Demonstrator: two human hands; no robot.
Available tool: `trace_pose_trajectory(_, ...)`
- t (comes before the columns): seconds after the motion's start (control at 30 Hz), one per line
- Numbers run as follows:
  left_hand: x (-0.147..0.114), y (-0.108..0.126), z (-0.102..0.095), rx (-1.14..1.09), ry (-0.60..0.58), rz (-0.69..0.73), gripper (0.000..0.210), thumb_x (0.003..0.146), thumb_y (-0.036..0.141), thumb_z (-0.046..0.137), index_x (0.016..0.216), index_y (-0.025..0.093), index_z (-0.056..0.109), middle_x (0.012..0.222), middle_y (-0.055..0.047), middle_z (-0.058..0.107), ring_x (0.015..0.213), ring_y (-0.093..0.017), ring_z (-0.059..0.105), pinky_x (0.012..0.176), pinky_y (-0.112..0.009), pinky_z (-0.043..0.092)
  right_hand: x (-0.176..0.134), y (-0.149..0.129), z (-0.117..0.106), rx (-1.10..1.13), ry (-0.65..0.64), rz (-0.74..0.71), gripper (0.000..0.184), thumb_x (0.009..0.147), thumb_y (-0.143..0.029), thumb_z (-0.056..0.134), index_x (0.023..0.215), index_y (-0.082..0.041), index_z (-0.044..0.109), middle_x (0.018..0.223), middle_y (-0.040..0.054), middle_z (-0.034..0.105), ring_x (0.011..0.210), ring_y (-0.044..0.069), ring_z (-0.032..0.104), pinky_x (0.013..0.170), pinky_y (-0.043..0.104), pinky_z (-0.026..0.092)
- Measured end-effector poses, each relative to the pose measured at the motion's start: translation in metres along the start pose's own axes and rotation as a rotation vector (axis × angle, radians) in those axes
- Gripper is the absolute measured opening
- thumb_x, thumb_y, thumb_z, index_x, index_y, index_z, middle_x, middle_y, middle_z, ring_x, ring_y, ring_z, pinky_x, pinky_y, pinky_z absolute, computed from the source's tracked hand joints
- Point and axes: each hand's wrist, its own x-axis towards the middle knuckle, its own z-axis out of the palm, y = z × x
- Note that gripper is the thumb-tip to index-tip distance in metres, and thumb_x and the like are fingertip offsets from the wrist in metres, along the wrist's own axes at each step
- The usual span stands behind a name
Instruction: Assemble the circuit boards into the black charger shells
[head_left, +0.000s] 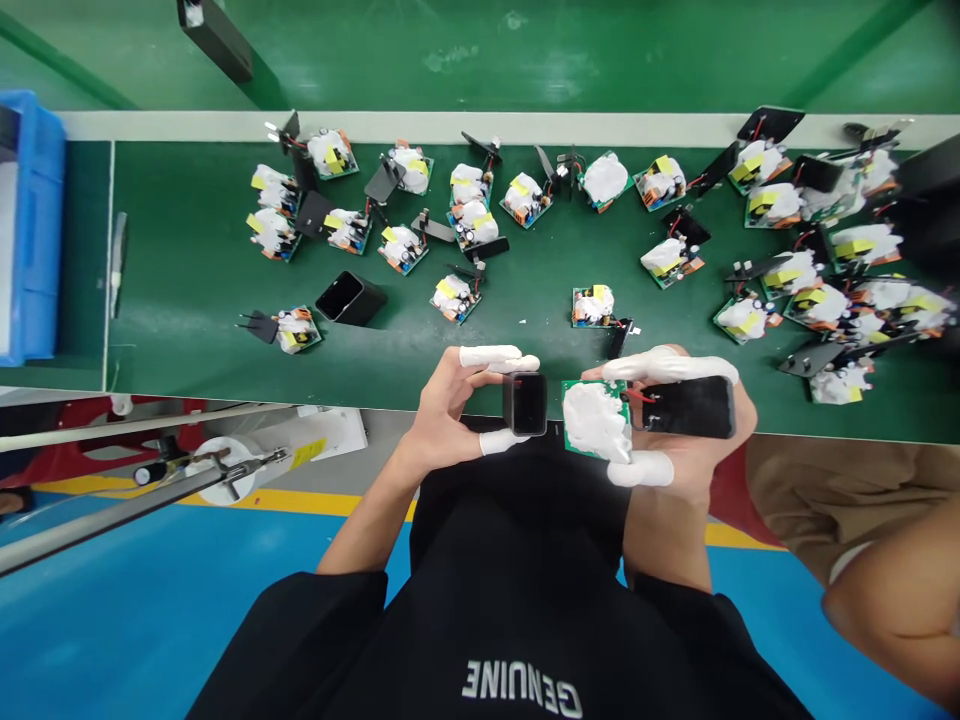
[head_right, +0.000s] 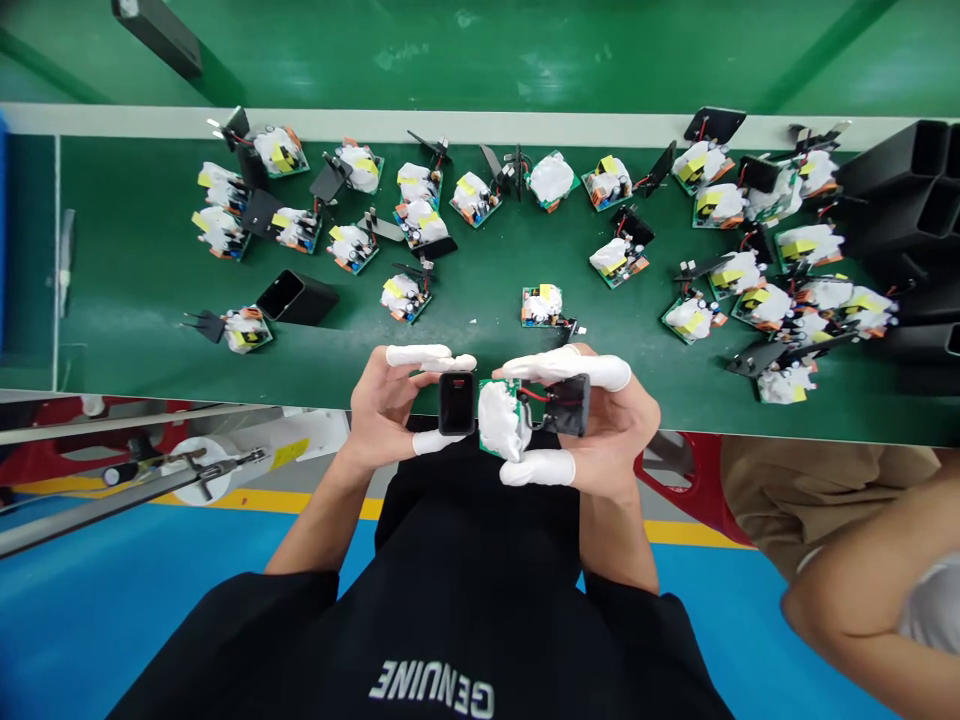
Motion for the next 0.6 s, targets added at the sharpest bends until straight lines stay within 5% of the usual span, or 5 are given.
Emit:
trace_pose_trajectory(0.2, 0.005, 0.003, 0.0, 0.019, 0.022, 0.098, 0.095, 0.071, 0.032, 0.108, 0.153, 0.033, 0.061, 0.143, -0.01, 0.078, 0.13, -0.032, 0.081, 0.105, -0.043, 0.072, 0.001, -0.009, 0.004, -0.002, -0.098, 0.024, 0.08, 0.066, -0.056, 0.11, 0.136, -0.036, 0.077, 0.109, 0.0063, 0.087, 0.09, 0.033, 0.087, 0.072, 0.049, 0.078)
trace_pose_trajectory(0.6, 0.009, 0.014, 0.003, -0.049, -0.049, 0.139, 0.099, 0.072, 0.019, 0.106, 0.156, 0.036, 0.058, 0.15, -0.01, 0.077, 0.136, -0.037, 0.079, 0.109, -0.044, 0.071, 0.013, -0.023, 0.011, -0.102, -0.246, -0.132, 0.083, 0.07, -0.039, 0.111, 0.144, -0.024, 0.078, 0.12, 0.0122, 0.089, 0.097, 0.032, 0.086, 0.077, 0.048, 0.078)
